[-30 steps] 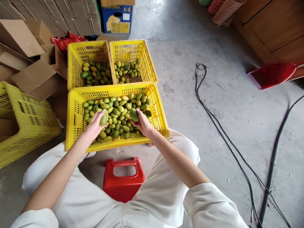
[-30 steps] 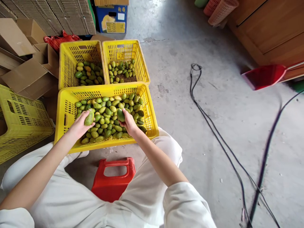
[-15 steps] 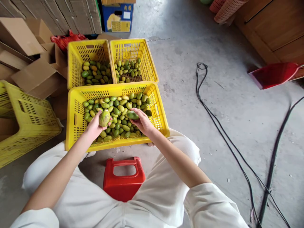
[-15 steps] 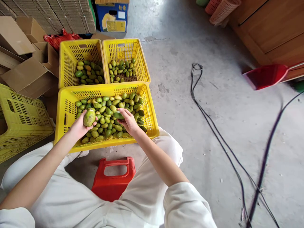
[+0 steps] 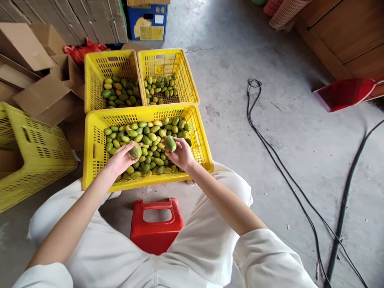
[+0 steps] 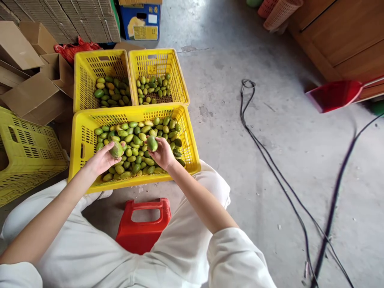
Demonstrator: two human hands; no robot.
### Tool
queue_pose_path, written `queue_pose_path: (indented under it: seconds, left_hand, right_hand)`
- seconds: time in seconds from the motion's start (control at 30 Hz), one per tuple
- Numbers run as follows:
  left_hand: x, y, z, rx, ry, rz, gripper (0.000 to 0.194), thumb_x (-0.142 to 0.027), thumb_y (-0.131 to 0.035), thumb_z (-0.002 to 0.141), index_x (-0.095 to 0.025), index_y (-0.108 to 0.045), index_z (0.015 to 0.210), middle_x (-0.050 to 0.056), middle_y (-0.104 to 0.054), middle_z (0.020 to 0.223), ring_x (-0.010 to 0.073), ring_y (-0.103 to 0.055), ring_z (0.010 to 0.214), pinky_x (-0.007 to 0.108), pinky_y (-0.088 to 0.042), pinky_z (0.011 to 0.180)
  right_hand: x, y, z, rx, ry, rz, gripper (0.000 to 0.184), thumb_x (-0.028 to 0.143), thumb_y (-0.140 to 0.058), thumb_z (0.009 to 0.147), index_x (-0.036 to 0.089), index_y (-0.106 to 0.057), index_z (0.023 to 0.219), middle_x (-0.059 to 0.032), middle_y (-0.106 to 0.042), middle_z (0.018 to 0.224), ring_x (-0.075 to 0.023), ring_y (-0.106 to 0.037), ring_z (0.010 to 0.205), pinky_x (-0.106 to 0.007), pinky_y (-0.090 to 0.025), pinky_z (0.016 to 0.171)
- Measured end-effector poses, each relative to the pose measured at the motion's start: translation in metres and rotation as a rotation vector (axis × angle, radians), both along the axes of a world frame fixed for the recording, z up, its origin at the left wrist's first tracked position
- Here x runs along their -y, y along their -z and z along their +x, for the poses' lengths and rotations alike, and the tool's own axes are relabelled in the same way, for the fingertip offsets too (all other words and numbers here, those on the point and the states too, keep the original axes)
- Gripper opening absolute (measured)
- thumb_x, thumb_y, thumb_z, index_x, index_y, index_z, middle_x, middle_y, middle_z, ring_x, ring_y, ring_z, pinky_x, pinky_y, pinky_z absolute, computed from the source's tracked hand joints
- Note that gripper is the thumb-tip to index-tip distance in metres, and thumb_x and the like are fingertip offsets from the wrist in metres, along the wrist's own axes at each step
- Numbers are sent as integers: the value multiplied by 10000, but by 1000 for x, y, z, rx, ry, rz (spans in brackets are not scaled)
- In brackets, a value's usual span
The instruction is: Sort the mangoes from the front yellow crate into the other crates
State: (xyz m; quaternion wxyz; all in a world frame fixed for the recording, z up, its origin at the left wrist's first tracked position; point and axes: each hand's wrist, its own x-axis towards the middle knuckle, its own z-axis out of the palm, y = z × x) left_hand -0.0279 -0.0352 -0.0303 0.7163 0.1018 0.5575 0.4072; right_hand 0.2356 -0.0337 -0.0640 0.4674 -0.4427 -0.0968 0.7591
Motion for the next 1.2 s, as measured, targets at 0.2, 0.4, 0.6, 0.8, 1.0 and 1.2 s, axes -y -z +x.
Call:
queue_pose_path:
  seconds: [0.2, 0.4, 0.6, 0.8, 1.0, 1.2]
  left_hand:
    - [5, 1, -2, 29, 129, 69, 308, -257, -987, 964, -212, -924, 1263, 117, -906, 1108, 275, -871, 1040, 367, -748, 891]
    - [4, -5, 11, -11, 28, -17, 259, -383, -733, 1195, -171, -873, 1247, 40, -780, 878, 167, -724, 727, 247, -644, 665]
    - [3, 1, 10, -116, 42, 78, 479, -649, -879, 1150, -199, -780, 1018, 85, -839, 959, 118, -651, 644, 199, -461, 525]
    - [8, 2, 7, -130, 30, 96, 280, -293, -1060, 952, -216, -811, 1054, 38, -841, 1040, 157, -815, 815, 237, -679, 732]
    - [9, 2, 12, -170, 26, 144, 362, -542, -771, 1241, -249, -924, 1091, 125, -934, 1272, 221, -820, 986, 300, -747, 826]
    - [5, 5, 11, -113, 15, 81, 353, -441, -696, 1278, -184, -875, 1441, 149, -926, 1118, 291, -910, 1059, 372, -773, 918]
  right_hand:
    - [-3, 5, 1, -109, -14, -35, 583, 407, -704, 794, 222, -797, 1339, -85, -759, 961, -311, -714, 900, -388, -628, 692]
    - [-3, 10, 3, 88, -100, -44, 495, 334, -740, 832, 323, -733, 1327, -31, -832, 987, -290, -789, 882, -368, -651, 742]
    - [0, 12, 1, 167, -119, -54, 371, 543, -985, 946, 311, -719, 1059, -28, -841, 1026, -217, -742, 842, -297, -632, 693]
    - [3, 14, 0, 203, -123, 36, 516, 489, -1182, 806, 287, -746, 996, -31, -789, 1036, -202, -717, 872, -323, -656, 758]
    - [3, 15, 0, 202, -253, -32, 466, 697, -960, 1020, 290, -735, 988, -15, -800, 863, -198, -643, 727, -311, -541, 663]
    - [4, 6, 1, 165, -231, -26, 445, 629, -1034, 917, 298, -764, 1039, -21, -791, 938, -219, -694, 804, -346, -606, 734]
